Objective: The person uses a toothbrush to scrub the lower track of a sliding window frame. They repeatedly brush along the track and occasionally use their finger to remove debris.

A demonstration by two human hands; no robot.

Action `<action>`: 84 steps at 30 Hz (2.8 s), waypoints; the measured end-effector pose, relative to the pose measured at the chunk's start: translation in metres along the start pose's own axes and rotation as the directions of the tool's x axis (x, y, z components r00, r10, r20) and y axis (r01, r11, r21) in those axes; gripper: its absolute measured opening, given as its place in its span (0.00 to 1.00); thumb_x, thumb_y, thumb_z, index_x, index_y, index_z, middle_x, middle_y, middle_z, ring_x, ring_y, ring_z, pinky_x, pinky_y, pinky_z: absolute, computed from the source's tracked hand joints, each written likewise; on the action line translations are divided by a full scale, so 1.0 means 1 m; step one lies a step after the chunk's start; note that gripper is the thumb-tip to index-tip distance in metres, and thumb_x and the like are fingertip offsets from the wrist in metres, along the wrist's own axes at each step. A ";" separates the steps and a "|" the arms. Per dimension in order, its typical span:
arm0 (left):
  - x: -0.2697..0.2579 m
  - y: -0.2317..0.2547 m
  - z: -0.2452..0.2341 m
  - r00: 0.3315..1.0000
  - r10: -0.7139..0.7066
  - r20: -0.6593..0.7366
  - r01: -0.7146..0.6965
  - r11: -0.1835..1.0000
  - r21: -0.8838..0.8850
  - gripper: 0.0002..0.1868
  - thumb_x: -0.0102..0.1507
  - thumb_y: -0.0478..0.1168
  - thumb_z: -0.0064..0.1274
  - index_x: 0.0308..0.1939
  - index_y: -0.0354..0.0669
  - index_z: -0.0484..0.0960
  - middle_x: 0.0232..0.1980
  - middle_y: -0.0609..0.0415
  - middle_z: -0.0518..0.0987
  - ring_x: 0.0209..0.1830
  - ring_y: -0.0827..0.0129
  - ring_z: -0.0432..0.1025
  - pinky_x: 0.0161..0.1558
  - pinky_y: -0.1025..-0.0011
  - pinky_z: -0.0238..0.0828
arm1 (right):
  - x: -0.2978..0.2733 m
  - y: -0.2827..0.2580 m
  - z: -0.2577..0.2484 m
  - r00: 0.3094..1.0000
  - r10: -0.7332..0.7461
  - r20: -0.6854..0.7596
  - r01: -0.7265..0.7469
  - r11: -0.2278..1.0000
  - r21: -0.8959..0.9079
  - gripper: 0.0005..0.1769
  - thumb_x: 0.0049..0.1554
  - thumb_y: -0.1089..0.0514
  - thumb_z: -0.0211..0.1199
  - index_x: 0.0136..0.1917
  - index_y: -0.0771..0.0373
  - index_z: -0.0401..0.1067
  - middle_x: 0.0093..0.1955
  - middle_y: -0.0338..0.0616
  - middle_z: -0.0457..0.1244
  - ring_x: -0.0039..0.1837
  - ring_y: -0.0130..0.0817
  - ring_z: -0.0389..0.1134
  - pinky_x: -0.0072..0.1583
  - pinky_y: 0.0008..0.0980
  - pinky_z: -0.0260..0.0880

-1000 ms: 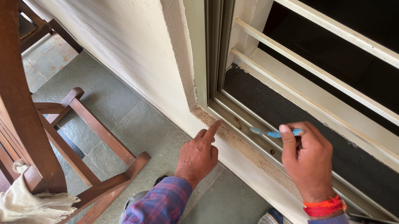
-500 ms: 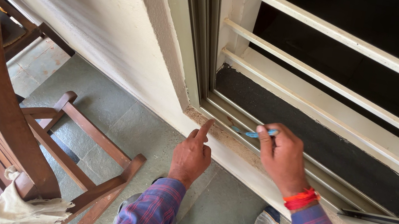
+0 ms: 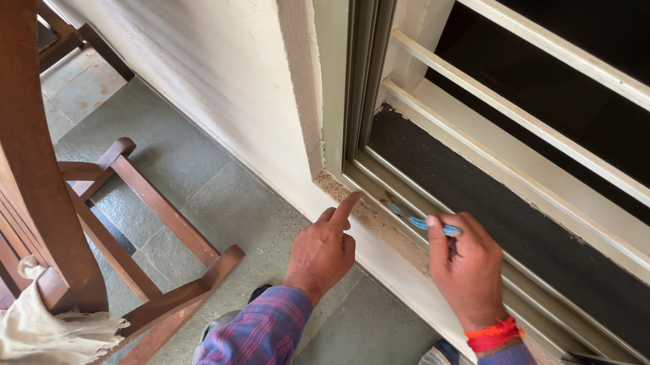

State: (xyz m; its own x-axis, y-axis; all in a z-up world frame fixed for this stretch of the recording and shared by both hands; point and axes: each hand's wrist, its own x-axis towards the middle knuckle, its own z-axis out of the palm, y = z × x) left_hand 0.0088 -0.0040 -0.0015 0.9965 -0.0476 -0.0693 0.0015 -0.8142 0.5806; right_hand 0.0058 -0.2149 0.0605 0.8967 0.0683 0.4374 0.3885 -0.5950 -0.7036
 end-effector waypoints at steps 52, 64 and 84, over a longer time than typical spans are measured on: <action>0.056 0.004 0.016 0.993 0.109 0.039 -0.098 0.972 -0.216 0.27 0.58 0.35 0.48 0.63 0.43 0.81 0.38 0.41 0.87 0.28 0.61 0.82 0.44 0.66 0.83 | -0.024 0.034 -0.006 0.974 -0.125 0.190 0.153 0.978 -0.142 0.12 0.58 0.61 0.66 0.56 0.61 0.77 0.51 0.45 0.70 0.48 0.40 0.74 0.49 0.35 0.76; 0.060 0.006 -0.002 0.985 -0.078 0.153 0.150 0.828 -0.540 0.23 0.55 0.33 0.50 0.55 0.40 0.81 0.34 0.39 0.87 0.31 0.59 0.84 0.37 0.66 0.81 | -0.034 0.037 0.015 0.955 -0.286 0.078 0.295 0.940 -0.170 0.13 0.57 0.62 0.68 0.56 0.61 0.77 0.52 0.47 0.70 0.50 0.39 0.74 0.51 0.35 0.76; -0.003 -0.062 -0.003 0.932 -0.363 -0.017 0.360 0.928 -0.096 0.12 0.59 0.38 0.51 0.37 0.56 0.91 0.39 0.45 0.86 0.42 0.51 0.81 0.50 0.56 0.78 | -0.046 0.004 0.059 0.947 -0.233 0.220 0.208 0.969 0.132 0.08 0.62 0.59 0.62 0.51 0.64 0.76 0.44 0.45 0.71 0.40 0.29 0.75 0.40 0.25 0.79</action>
State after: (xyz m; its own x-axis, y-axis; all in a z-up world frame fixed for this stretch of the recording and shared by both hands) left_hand 0.0055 0.0483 -0.0344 0.9293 0.2606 -0.2619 0.3679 -0.7173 0.5917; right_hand -0.0214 -0.1735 0.0049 0.8057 0.3792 0.4551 0.5907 -0.4568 -0.6651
